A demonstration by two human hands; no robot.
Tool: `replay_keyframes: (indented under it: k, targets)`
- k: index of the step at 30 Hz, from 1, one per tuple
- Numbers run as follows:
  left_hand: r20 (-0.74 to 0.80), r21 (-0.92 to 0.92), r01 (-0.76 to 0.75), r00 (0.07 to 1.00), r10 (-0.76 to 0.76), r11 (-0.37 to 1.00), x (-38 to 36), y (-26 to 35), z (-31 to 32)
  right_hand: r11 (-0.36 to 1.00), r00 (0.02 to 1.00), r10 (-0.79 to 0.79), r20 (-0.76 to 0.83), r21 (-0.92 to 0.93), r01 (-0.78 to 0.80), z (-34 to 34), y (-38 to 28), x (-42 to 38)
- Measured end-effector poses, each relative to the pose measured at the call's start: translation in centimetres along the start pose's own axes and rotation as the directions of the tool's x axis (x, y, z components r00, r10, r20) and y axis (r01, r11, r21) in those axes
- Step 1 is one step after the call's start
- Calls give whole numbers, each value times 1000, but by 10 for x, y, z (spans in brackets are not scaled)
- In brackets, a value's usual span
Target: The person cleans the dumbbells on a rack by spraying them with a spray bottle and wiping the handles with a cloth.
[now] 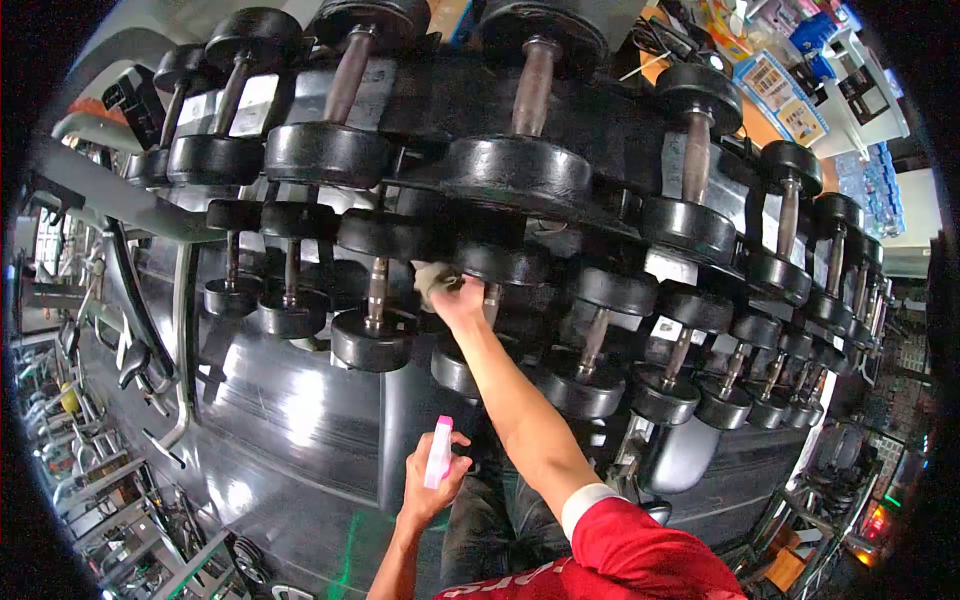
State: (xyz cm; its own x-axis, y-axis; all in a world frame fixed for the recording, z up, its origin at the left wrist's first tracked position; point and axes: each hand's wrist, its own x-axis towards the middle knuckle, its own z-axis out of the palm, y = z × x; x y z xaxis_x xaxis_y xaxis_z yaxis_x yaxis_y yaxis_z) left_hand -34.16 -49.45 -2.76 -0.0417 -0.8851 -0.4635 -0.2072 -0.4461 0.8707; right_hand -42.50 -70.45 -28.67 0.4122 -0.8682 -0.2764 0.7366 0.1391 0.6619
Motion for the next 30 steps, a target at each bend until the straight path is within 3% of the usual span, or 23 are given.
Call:
replay_keyframes:
  k: [1,2,3,4,5,9,13,15,17,20,23,25,26,27,28,30]
  targets:
    - [6,36,-11,1000,11,999,-1,-1,-1,993,977,-111,-183,-67,100,52,34,-11]
    - [14,69,-21,1000,20,997,-2,-2,-2,986,961,-113,-252,-150,77,52,29,-8]
    - [12,68,-20,1000,19,997,-3,-2,-3,997,950,80,303,-39,-72,19,9,-14]
    - [6,47,-5,1000,5,999,-3,-2,-3,961,979,-203,-29,-200,193,44,30,-26]
    - [0,24,11,1000,-11,1000,-3,-1,-3,827,809,-508,-296,-428,363,72,52,-39]
    - [33,-18,18,999,-18,1000,1,12,-6,761,779,-517,-356,-608,227,90,35,-87]
    - [62,24,-38,997,36,999,8,22,-8,780,815,-488,-311,-575,248,102,16,-118]
    - [82,59,-42,996,37,997,11,22,-10,729,741,-581,-336,-620,290,120,23,-132]
    - [94,70,-72,993,65,995,12,21,-12,733,816,-532,-224,-604,312,115,11,-147]
    - [94,83,-71,993,64,994,12,18,-16,680,721,-655,-227,-593,431,127,16,-163]
    - [87,38,-54,995,50,998,12,4,-15,463,624,-782,2,-668,583,160,25,-184]
    - [87,0,-29,996,29,1000,13,-5,-9,455,766,-606,215,-696,555,167,4,-208]
    - [80,-10,54,995,-53,999,16,-6,-4,489,743,-658,120,-682,543,172,-4,-216]
    - [73,-20,133,989,-131,991,21,-6,0,534,817,-546,185,-674,510,174,-5,-227]
    - [26,-5,55,998,-55,998,25,-5,7,509,805,-579,127,-715,479,179,1,-234]
    - [6,-33,72,997,-72,997,33,-1,17,496,767,-641,32,-745,445,183,8,-245]
